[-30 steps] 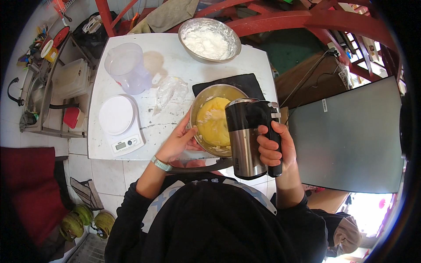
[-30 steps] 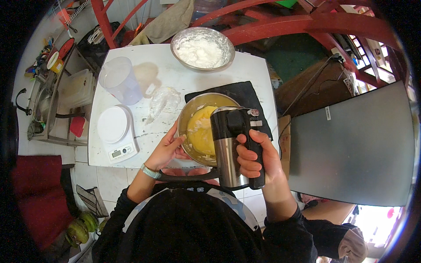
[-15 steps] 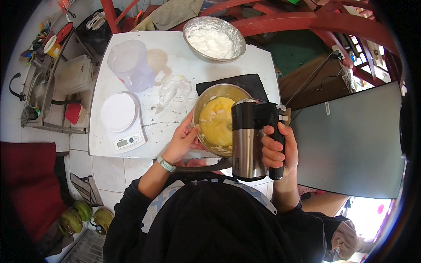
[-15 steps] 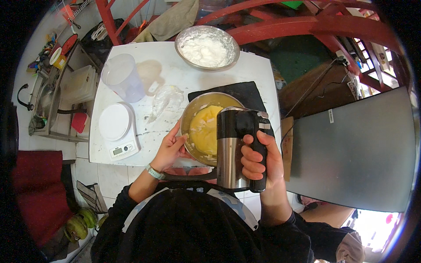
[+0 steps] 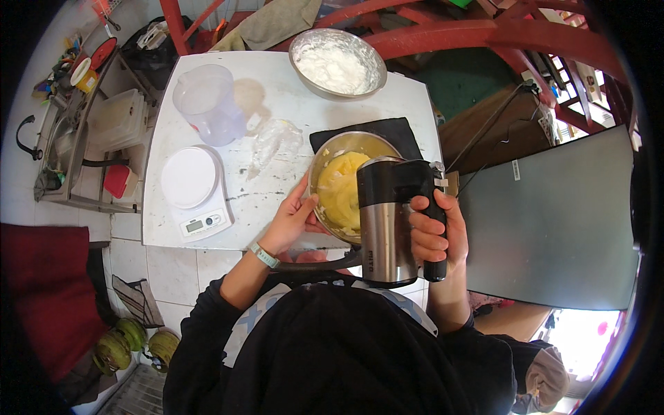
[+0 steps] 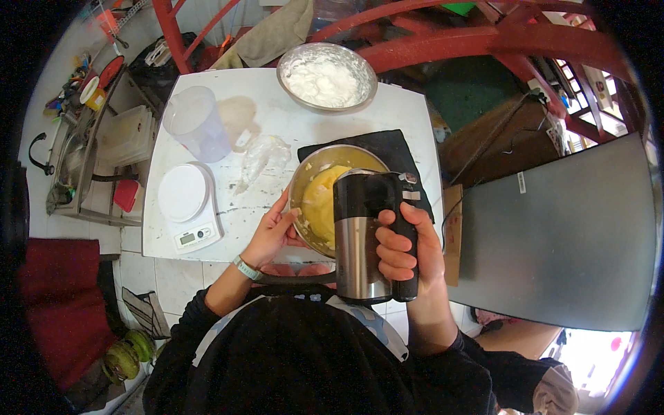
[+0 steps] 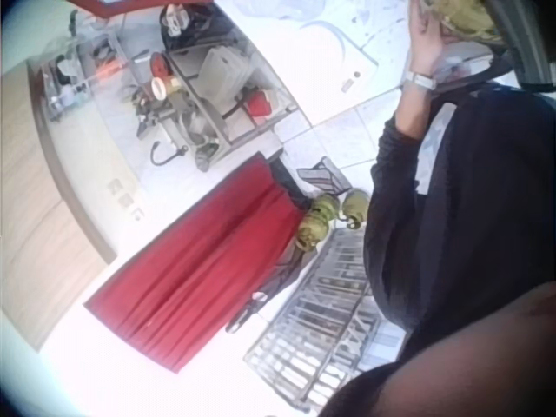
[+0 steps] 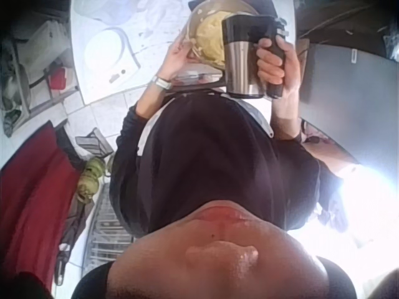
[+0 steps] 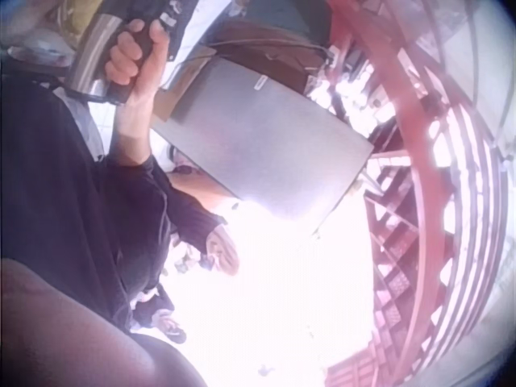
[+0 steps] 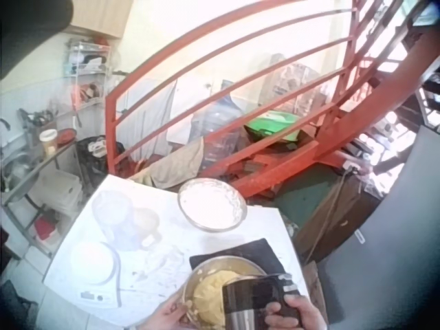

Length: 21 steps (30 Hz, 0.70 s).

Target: The person uses a hand mixer to blend batter in a bowl, scrapes the sides with a spatula, and then scrapes remaining mixture into another bowl.

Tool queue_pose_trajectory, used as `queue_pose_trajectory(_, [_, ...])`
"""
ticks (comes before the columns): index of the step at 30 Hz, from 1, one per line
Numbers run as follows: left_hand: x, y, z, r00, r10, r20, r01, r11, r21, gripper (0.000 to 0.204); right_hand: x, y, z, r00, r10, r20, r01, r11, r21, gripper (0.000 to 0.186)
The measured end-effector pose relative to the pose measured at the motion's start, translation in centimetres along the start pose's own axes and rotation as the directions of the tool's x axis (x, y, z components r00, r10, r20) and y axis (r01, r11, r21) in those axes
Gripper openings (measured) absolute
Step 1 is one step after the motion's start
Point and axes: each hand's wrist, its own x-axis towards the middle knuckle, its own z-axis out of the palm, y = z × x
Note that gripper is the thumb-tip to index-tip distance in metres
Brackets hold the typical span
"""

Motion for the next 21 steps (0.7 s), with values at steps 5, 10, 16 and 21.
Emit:
queue_pose_trajectory(5, [-0.1,-0.1,-0.4,1.0,-0.006,0.028,0.006,1.0,0.018,0.058,1.7,0.6,0.4,0.999,0.015,0.028,-0.013,0.997,-0.073,0.028])
queue_pose_trajectory(10, [0.2,-0.5,-0.7,1.0,-0.008,0.026,0.007,1.0,0.014,0.057,3.9,0.1,0.5,0.996,-0.088,0.035,0.094,0.953,-0.287,0.027])
queue_pose_trajectory(16, [0.2,-1.1,-0.8,1.0,0.025,0.006,-0.025,0.999,0.046,0.056,2.6,-1.6,0.9,0.977,-0.209,-0.047,0.172,0.897,-0.408,0.03])
queue_pose_trajectory(21, [0.5,-1.7,-1.3,0.999,0.004,0.032,-0.005,1.0,0.028,0.056,-1.4,-2.0,0.3,0.981,-0.137,-0.135,0.118,0.982,-0.145,0.031])
